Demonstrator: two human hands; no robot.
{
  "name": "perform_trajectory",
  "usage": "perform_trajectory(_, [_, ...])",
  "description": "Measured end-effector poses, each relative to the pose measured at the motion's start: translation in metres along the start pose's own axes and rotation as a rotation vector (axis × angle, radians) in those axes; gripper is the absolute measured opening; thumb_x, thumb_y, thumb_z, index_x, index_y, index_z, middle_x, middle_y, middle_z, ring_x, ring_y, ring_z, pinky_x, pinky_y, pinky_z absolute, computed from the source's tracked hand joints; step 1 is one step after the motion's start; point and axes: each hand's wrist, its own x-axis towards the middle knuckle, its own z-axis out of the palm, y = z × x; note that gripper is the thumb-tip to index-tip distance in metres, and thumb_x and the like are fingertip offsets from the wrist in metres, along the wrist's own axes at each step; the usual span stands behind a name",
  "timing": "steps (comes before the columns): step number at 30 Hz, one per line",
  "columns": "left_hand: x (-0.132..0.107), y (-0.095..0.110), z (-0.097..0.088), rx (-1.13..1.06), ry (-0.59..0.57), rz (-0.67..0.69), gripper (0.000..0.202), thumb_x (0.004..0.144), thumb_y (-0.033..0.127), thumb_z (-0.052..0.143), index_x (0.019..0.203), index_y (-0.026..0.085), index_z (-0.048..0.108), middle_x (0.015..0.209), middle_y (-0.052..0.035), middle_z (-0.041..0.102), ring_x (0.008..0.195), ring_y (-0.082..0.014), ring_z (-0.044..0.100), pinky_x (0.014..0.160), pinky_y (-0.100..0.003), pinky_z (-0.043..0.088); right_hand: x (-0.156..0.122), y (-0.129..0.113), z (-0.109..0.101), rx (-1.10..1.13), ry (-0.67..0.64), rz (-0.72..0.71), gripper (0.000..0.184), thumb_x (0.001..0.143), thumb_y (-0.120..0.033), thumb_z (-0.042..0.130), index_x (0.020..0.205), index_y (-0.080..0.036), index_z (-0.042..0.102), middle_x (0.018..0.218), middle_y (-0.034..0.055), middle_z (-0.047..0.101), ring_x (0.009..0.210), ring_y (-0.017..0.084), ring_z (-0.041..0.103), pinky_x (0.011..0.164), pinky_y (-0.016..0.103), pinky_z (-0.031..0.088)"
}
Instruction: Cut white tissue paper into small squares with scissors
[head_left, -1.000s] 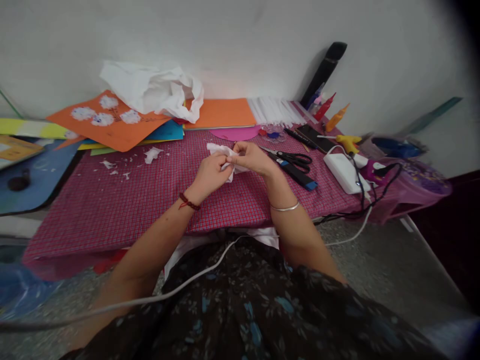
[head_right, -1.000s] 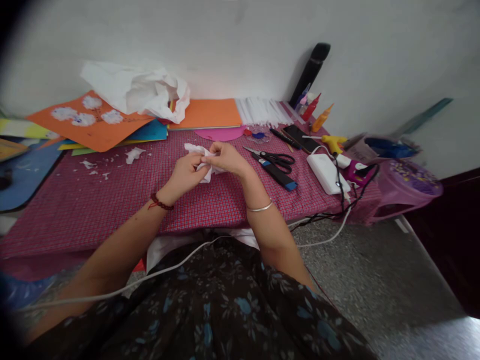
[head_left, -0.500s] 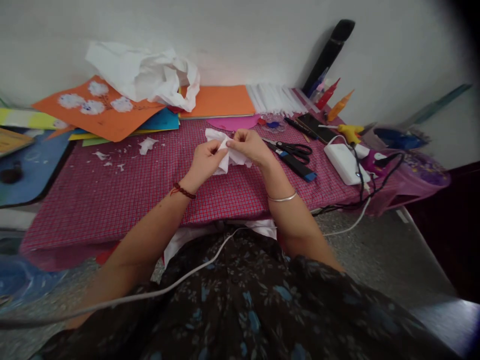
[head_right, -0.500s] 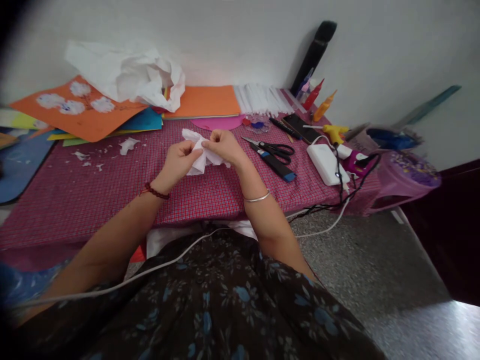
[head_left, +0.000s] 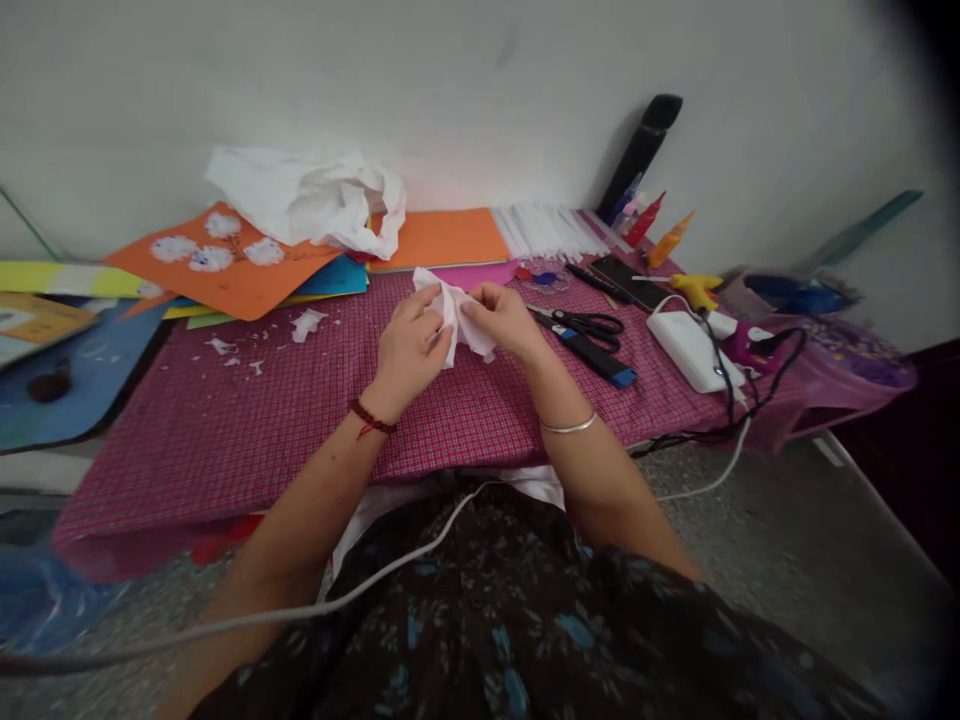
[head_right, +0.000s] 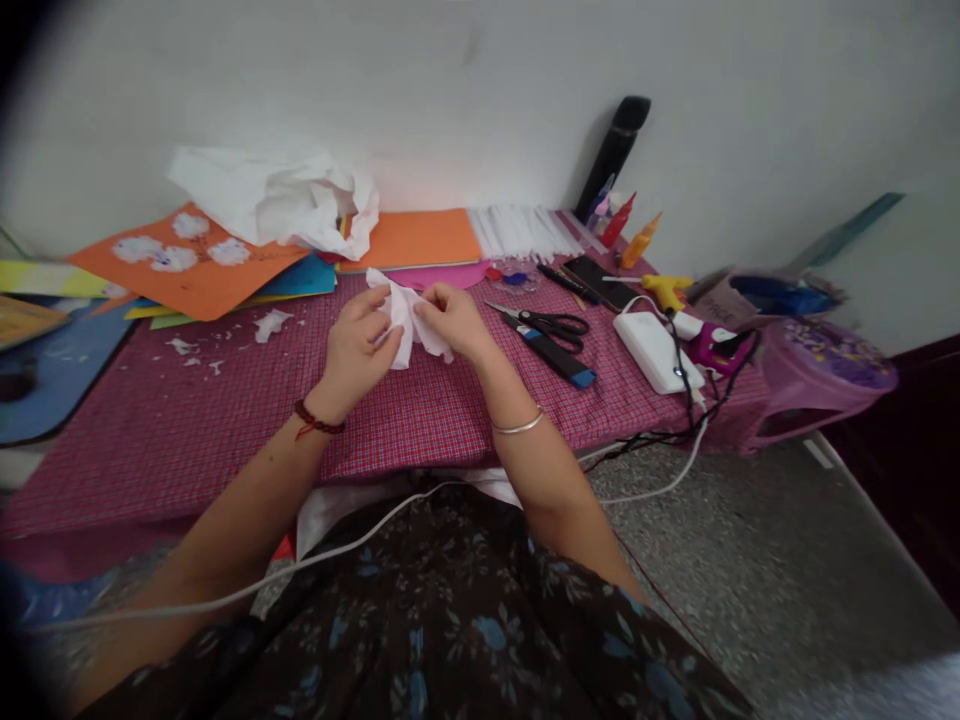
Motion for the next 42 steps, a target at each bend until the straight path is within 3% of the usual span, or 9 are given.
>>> perform_trajectory(3, [0.005,-0.003,-0.006,-0.072,0.105,-0.169,0.024,0.082,0.021,0.062,0.063,0.020,0.047,0.101,-0.0078,0.066,0.097,-0.0215,0.061,0.089,-0.040,0.050,0.004,0.005,-0.003,0.004,0.172,0.095,0.017,0.080,-0.026,0.059,0.071,-0.022,0.046,0.068,-0.0020,0.047,0.061,0.012,0.042,0.055,0.026,0.035])
perform_trajectory(6, [0.010,-0.013,-0.009,-0.353,0.156,-0.533,0.027,0.079,0.021,0.063,0.057,0.020,0.046,0.064,-0.0004,0.052,0.062,-0.0142,0.051,0.062,-0.030,0.046,0.007,0.009,-0.007,0.033,0.230,0.191,0.015,0.081,-0.024,0.057,0.071,-0.021,0.046,0.067,-0.0017,0.047,0.059,0.011,0.039,0.053,0.026,0.033])
perform_trajectory(9, [0.014,-0.025,-0.006,-0.703,0.191,-0.846,0.022,0.075,0.020,0.063,0.059,0.020,0.048,0.058,0.0025,0.049,0.051,-0.0099,0.044,0.051,-0.024,0.039,0.009,0.013,-0.008,0.034,0.206,0.250,0.016,0.081,-0.025,0.056,0.070,-0.022,0.045,0.065,-0.0022,0.045,0.056,0.011,0.037,0.051,0.026,0.032])
perform_trajectory(12, [0.015,-0.030,-0.003,-0.861,0.238,-0.967,0.019,0.069,0.020,0.066,0.061,0.019,0.049,0.059,0.0026,0.053,0.052,-0.0090,0.048,0.050,-0.022,0.039,0.009,0.016,-0.005,0.029,0.170,0.245,0.014,0.080,-0.026,0.058,0.073,-0.021,0.047,0.066,-0.0016,0.048,0.058,0.012,0.042,0.052,0.026,0.035])
perform_trajectory(17, [0.013,-0.022,-0.004,-0.864,0.172,-0.868,0.022,0.065,0.027,0.068,0.061,0.019,0.048,0.057,0.0043,0.052,0.050,-0.0078,0.047,0.050,-0.021,0.038,0.001,0.002,-0.006,-0.096,0.156,-0.054,0.027,0.082,-0.031,0.061,0.107,-0.021,0.056,0.112,0.0104,0.063,0.097,0.021,0.061,0.082,0.036,0.050])
perform_trajectory(20, [0.011,-0.015,-0.006,-0.834,0.112,-0.751,0.022,0.067,0.030,0.068,0.062,0.019,0.050,0.056,0.0050,0.049,0.048,-0.0072,0.043,0.048,-0.021,0.034,-0.007,-0.009,-0.005,-0.258,-0.007,-0.308,0.036,0.083,-0.036,0.068,0.116,-0.024,0.059,0.143,0.0133,0.049,0.132,0.026,0.048,0.104,0.043,0.043])
perform_trajectory(24, [0.009,-0.008,-0.009,-0.796,0.044,-0.641,0.020,0.071,0.030,0.067,0.062,0.019,0.053,0.057,0.0043,0.049,0.050,-0.0081,0.041,0.048,-0.022,0.033,-0.013,-0.010,0.003,-0.563,-0.177,-0.301,0.046,0.075,-0.033,0.078,0.118,-0.024,0.064,0.153,0.0146,0.041,0.142,0.033,0.037,0.112,0.053,0.034])
perform_trajectory(36, [0.010,-0.021,-0.010,-0.486,0.206,-0.591,0.020,0.082,0.033,0.062,0.069,0.020,0.054,0.062,0.0022,0.051,0.054,-0.0107,0.044,0.051,-0.025,0.034,-0.011,-0.010,0.003,-0.879,-0.210,-0.124,0.019,0.096,-0.026,0.047,0.093,-0.016,0.064,0.098,0.0159,0.069,0.090,0.027,0.062,0.076,0.035,0.042])
perform_trajectory(42, [0.009,-0.018,-0.003,-0.530,0.241,-0.470,0.035,0.079,0.039,0.070,0.106,0.021,0.058,0.094,-0.0031,0.064,0.078,-0.0144,0.059,0.069,-0.027,0.047,-0.009,-0.006,0.019,-0.525,-0.085,-0.081,0.020,0.095,-0.031,0.046,0.080,-0.020,0.054,0.078,0.0059,0.062,0.073,0.020,0.055,0.066,0.030,0.036])
